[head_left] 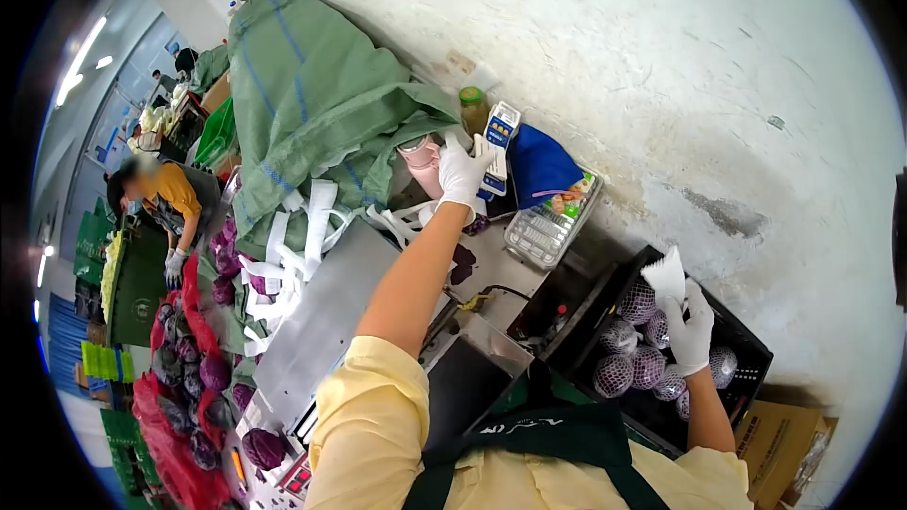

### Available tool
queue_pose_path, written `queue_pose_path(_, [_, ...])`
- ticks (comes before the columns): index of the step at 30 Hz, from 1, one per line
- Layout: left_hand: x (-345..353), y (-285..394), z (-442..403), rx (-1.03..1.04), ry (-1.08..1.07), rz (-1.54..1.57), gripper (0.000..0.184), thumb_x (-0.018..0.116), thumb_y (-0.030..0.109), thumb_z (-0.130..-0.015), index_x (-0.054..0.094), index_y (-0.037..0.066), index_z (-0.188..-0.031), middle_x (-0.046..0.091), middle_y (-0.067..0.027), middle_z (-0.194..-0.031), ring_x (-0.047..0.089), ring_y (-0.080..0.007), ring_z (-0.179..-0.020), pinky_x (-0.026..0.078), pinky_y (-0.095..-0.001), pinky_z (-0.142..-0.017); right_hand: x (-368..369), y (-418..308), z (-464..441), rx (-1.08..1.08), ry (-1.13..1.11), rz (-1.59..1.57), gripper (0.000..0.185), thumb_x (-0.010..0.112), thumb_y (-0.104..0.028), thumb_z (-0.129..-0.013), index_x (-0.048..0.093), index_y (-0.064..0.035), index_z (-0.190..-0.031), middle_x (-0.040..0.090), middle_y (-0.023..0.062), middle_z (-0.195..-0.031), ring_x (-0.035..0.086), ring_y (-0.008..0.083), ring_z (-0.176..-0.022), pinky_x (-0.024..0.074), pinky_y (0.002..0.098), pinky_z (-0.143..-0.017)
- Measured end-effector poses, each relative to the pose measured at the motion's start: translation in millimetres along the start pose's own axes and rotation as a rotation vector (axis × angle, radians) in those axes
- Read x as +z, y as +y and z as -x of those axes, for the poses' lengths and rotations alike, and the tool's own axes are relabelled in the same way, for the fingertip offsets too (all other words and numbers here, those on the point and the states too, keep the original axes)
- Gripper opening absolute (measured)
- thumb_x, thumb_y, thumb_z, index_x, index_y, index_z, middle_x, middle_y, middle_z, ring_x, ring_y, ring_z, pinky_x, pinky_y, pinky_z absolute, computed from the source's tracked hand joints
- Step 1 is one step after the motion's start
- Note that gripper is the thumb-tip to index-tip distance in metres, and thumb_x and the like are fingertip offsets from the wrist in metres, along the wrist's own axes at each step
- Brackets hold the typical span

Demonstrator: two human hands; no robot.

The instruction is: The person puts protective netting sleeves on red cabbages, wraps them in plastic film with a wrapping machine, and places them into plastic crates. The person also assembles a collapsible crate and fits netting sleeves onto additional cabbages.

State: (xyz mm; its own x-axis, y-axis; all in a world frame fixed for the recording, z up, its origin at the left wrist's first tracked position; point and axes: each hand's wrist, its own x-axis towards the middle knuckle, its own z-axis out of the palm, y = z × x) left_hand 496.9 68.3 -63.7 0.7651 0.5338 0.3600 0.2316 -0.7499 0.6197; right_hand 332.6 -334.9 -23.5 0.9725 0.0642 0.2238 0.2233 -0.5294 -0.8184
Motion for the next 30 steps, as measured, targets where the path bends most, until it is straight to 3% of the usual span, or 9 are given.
queue_pose_path(4, [-38,50,71,0.1,-0.245,0.729,0.048,0.07,0.021,-0.085,0.053,-0.002,-0.124,0.062,-0.016,-0.11,0.061,-0.025,-0.096,0.048,-0.0355,-0.084,7,-15,-2,0.371,-0.183,-0.251,0.014,0.059,-0.011,-0.088,0.064,0.0009,-0.093,0.064,0.0086,-0.071,0.06,0.0134,-0.065,0.0493,0.0281,-0.061])
queue_pose_path(7, [-99,82,137,0.009,-0.443,0.98,0.03,0.066,0.011,-0.089,0.061,0.0,-0.117,0.065,-0.0068,-0.109,0.059,-0.0124,-0.098,0.048,-0.0269,-0.083,47,-29,-3,0.014,-0.43,-0.165,0.018,0.062,-0.017,-0.086,0.063,0.0007,-0.089,0.064,0.0141,-0.073,0.065,0.0224,-0.066,0.0492,0.033,-0.06])
queue_pose_path(9, [-170,78,179,-0.286,-0.711,0.707,0.025,0.065,0.008,-0.089,0.063,-0.001,-0.112,0.067,-0.0057,-0.103,0.06,-0.0095,-0.092,0.049,-0.0237,-0.082,83,-85,-7,-0.178,-0.702,-0.129,0.022,0.062,-0.022,-0.087,0.062,-0.0003,-0.088,0.061,0.0186,-0.074,0.064,0.0317,-0.067,0.0482,0.0358,-0.06])
queue_pose_path(12, [-210,33,211,-0.457,-0.267,1.056,0.015,0.061,0.003,-0.091,0.065,0.0,-0.105,0.067,-0.0039,-0.09,0.063,-0.0109,-0.081,0.052,-0.0268,-0.078,125,-129,2,-0.175,-0.893,-0.203,0.026,0.059,-0.028,-0.089,0.061,-0.0025,-0.087,0.058,0.0202,-0.072,0.059,0.0379,-0.067,0.0469,0.0386,-0.058])
queue_pose_path(16, [-288,-7,266,-0.535,-0.009,0.974,0.039,0.061,0.004,-0.091,0.051,0.0,-0.128,0.063,-0.0075,-0.106,0.06,-0.0132,-0.097,0.05,-0.0272,-0.086,169,-184,55,-0.387,-1.019,-0.15,0.022,0.06,-0.029,-0.089,0.063,-0.0071,-0.088,0.059,0.0195,-0.069,0.059,0.0379,-0.064,0.046,0.0418,-0.057])
queue_pose_path(19, [-336,-64,313,-0.574,0.042,1.009,0.039,0.061,0.006,-0.091,0.052,0.0,-0.128,0.062,-0.009,-0.108,0.059,-0.0155,-0.101,0.048,-0.0284,-0.09,189,-245,96,-1.251,-0.861,-0.009,0.008,0.064,-0.019,-0.082,0.066,-0.0116,-0.086,0.058,0.0071,-0.074,0.058,0.0261,-0.053,0.0466,0.0364,-0.049])
queue_pose_path(22, [-404,-110,358,-0.751,0.131,1.127,0.033,0.062,0.011,-0.092,0.058,0.002,-0.124,0.062,-0.0073,-0.113,0.057,-0.0133,-0.105,0.047,-0.0265,-0.091,249,-290,144,-1.516,-0.939,-0.061,0.005,0.064,-0.016,-0.081,0.066,-0.0123,-0.084,0.058,0.0014,-0.085,0.057,0.0197,-0.052,0.0442,0.033,-0.045])
queue_pose_path(29, [-501,-174,469,-0.657,0.48,1.263,0.037,0.061,0.01,-0.093,0.055,0.006,-0.13,0.064,-0.003,-0.101,0.059,-0.0081,-0.088,0.049,-0.022,-0.078,299,-361,273,-1.675,-1.131,0.073,0.015,0.063,-0.018,-0.085,0.066,-0.0058,-0.094,0.063,-0.0003,-0.093,0.062,0.0155,-0.061,0.0482,0.0296,-0.054])
queue_pose_path(30, [-502,-177,476,-0.659,0.583,1.203,0.037,0.062,0.008,-0.092,0.053,0.004,-0.127,0.066,-0.0054,-0.094,0.062,-0.0096,-0.082,0.05,-0.0225,-0.073,302,-366,276,-1.115,-1.648,-0.148,0.022,0.064,-0.02,-0.087,0.066,-0.0035,-0.101,0.064,0.0015,-0.096,0.062,0.0129,-0.069,0.0491,0.0277,-0.062])
